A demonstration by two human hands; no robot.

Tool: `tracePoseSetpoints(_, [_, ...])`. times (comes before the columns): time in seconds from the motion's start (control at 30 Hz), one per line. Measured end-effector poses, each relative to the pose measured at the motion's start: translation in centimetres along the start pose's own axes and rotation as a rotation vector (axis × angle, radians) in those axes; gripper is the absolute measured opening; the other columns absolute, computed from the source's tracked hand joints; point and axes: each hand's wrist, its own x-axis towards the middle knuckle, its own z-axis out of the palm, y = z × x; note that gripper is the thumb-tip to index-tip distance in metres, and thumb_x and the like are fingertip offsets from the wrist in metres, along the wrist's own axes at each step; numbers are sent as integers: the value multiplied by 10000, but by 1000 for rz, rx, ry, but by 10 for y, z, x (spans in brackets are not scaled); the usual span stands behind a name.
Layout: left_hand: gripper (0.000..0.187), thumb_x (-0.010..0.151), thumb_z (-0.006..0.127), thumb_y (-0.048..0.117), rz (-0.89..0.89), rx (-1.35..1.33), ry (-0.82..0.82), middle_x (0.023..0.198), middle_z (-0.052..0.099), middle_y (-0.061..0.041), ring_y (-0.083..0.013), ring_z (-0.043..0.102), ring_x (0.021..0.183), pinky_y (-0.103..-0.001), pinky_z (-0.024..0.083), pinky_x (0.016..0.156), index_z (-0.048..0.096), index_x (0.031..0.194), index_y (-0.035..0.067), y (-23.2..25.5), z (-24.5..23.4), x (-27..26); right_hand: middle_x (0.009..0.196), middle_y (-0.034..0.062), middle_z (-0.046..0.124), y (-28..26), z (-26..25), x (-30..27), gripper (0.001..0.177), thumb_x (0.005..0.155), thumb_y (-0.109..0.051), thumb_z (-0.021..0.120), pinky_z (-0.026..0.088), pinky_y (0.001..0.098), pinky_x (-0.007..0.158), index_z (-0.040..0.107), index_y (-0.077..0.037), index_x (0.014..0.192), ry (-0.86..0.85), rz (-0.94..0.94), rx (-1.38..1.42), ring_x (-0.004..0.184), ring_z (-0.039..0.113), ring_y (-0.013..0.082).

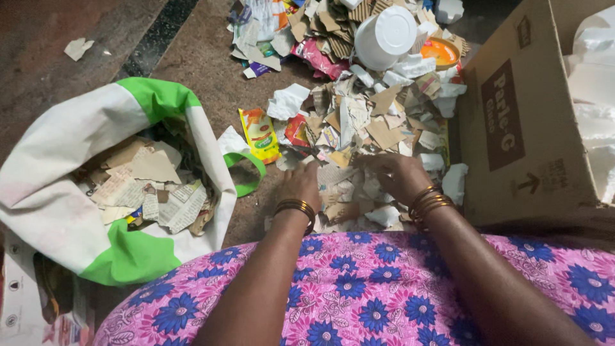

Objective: The person sits on the floor and sorts a mixed pile of waste into separate containers. They pick up pieces of cardboard, plastic packaging, and styrofoam, placing each type into a corresponding bag or box.

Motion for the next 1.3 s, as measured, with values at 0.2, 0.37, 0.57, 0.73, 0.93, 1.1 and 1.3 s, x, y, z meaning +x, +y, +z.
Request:
tracePoseSetpoints(0.2, [929, 708, 879, 200, 56, -51, -57, 1491, 438, -69, -355, 434, 1326, -540, 417, 1034, 379, 1488, 257, 12, 0, -5, 1342, 187, 514, -7, 22, -5, 821, 641, -115, 871, 519, 429, 977, 585, -226, 1402, -100, 132, -171, 1161, 609, 379])
tracePoseSetpoints(0.37, [777, 729, 869, 225, 49, -22, -60, 1334, 542, -116, -344, 506, 1293, -484, 475, 1018, 463, 1392, 201, 15, -3, -5, 1284, 252, 522, -4, 36, -7, 705, 673, -166, 877, 520, 466, 946, 606, -172, 1324, -29, 93, -160, 1120, 603, 438])
tracePoseSetpoints(0.57, [208, 854, 765, 229, 54, -197, 3, 1075, 693, -112, -326, 667, 1042, -451, 541, 899, 715, 1037, 143, 14, -9, -3, 1131, 137, 732, -6, 29, 0, 281, 800, -164, 757, 572, 431, 861, 754, -143, 1080, 241, -51, -104, 1029, 701, 346])
tracePoseSetpoints(0.73, [236, 857, 761, 262, 79, -293, 129, 1081, 720, -141, -352, 684, 1020, -470, 540, 879, 720, 1047, 128, 10, -6, 10, 1013, 148, 737, -13, 11, 1, 238, 816, -142, 733, 582, 416, 801, 774, -132, 1050, 218, -29, -37, 909, 714, 351])
tracePoseSetpoints(0.93, [303, 855, 740, 245, 138, -397, 305, 1093, 738, -184, -388, 690, 1034, -487, 546, 878, 687, 1124, 115, 5, -6, 25, 983, 81, 787, -7, 8, 7, 196, 911, -184, 754, 604, 291, 792, 745, -52, 1055, 265, 99, 362, 909, 764, 161])
tracePoseSetpoints(1.1, [355, 850, 739, 207, 113, -470, 364, 1093, 731, -205, -420, 685, 1022, -511, 549, 846, 650, 1184, 124, 14, -28, 8, 965, 36, 772, 10, 6, 0, 187, 942, -142, 724, 576, 264, 784, 749, -15, 1077, 386, 108, 547, 879, 709, 94])
tracePoseSetpoints(1.3, [459, 824, 752, 135, 70, -552, 317, 1060, 704, -232, -449, 654, 1042, -529, 536, 843, 575, 1247, 118, 21, -93, -41, 990, 61, 758, 13, 17, -14, 238, 912, -114, 728, 537, 274, 749, 731, -19, 1130, 481, 0, 546, 872, 666, 92])
